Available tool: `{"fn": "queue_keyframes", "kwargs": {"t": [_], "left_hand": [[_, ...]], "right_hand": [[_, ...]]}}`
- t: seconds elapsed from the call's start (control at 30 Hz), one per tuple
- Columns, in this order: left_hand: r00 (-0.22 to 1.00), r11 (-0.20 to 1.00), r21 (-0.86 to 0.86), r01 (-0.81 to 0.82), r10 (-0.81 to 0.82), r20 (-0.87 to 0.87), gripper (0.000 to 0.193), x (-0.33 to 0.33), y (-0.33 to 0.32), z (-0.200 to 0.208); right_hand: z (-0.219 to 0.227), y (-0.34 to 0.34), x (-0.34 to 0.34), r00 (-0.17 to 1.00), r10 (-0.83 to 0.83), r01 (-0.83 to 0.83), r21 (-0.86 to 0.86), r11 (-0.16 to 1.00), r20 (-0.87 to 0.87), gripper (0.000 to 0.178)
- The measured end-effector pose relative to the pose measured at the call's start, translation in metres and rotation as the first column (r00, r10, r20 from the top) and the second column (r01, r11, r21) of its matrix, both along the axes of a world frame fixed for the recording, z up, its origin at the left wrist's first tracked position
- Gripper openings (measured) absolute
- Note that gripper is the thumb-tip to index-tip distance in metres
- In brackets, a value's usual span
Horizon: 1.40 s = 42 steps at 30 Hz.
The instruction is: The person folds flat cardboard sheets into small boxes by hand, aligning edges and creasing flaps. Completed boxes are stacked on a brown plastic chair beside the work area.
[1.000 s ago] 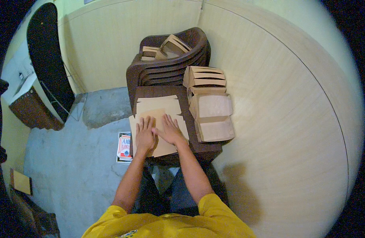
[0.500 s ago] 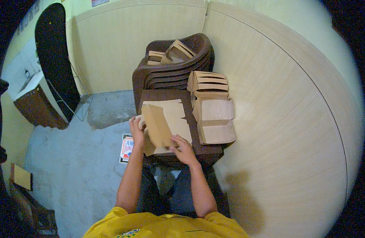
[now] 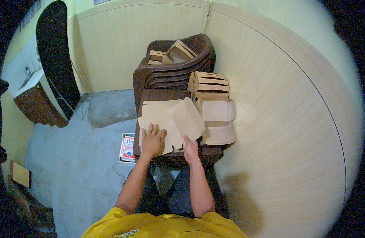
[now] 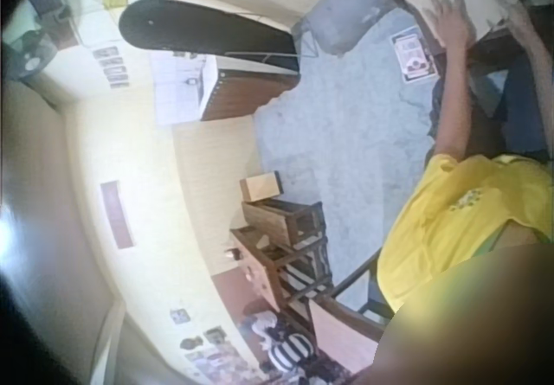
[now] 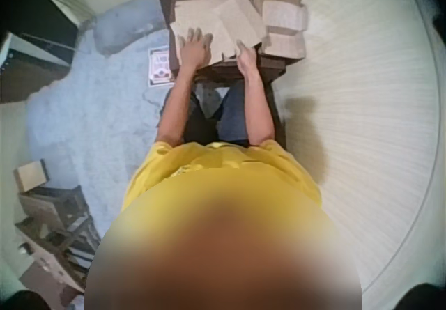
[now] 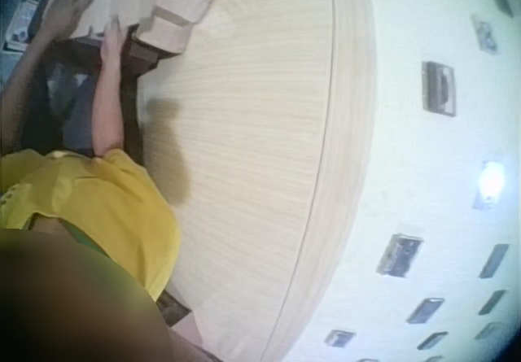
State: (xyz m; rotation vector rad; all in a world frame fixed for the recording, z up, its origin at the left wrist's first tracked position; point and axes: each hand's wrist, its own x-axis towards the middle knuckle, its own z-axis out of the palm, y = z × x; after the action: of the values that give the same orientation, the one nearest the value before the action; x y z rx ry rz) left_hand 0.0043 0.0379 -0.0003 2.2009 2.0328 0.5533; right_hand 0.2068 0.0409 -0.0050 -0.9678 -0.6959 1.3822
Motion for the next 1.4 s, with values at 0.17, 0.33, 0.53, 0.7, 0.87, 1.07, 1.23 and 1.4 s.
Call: {"fn": "queue_keyframes", "kwargs": {"t": [0.17, 0.33, 0.53, 0.7, 0.87, 1.07, 1.23, 1.4], "left_hand": [[0.999, 0.998, 0.035, -0.044, 0.044, 0.023, 0.044, 0.012, 0.002, -0.004], [0.999, 0.997, 0.067, -0.038, 0.035, 0.04, 0.052, 0.011, 0.001, -0.009], [0.998, 0.992, 0.106, -0.064, 0.066, -0.016, 0.055, 0.014, 0.007, -0.023], [0.852, 0.996, 0.074, 0.048, -0.079, 0.517, 0.044, -0.032, 0.025, -0.038], [0.388, 0.954, 0.087, -0.287, 0.033, 0.921, 0.035, -0.134, 0.018, -0.009], [0.849, 0.955, 0.284, -0.086, -0.079, 0.523, 0.037, -0.071, 0.035, 0.029], [0.999, 1.0, 0.021, 0.014, -0.015, 0.045, 0.05, -0.014, 0.049, 0.001], [1.0, 0.999, 0.054, -0.001, 0.001, -0.003, 0.052, -0.014, 0.048, -0.016]], "right_hand": [[-0.013, -0.011, -0.008, 0.964, 0.122, -0.139, 0.059, 0.988, 0.238, 0.053], [-0.013, -0.023, -0.025, 0.956, 0.093, -0.1, 0.013, 0.995, 0.277, 0.053], [0.007, -0.022, -0.033, 0.72, 0.081, -0.319, 0.225, 0.921, 0.689, 0.053], [0.013, -0.029, -0.068, 0.167, -0.129, -0.484, 0.195, 0.853, 0.978, 0.086], [0.025, -0.036, -0.078, -0.056, -0.097, -0.48, 0.058, 0.875, 0.994, 0.104], [0.042, -0.041, -0.078, -0.332, -0.057, -0.504, -0.126, 0.854, 0.942, 0.118], [0.041, -0.047, -0.064, -0.376, -0.099, -0.523, -0.123, 0.843, 0.921, 0.128], [0.035, -0.084, -0.05, -0.296, -0.059, -0.508, -0.105, 0.855, 0.953, 0.123]]}}
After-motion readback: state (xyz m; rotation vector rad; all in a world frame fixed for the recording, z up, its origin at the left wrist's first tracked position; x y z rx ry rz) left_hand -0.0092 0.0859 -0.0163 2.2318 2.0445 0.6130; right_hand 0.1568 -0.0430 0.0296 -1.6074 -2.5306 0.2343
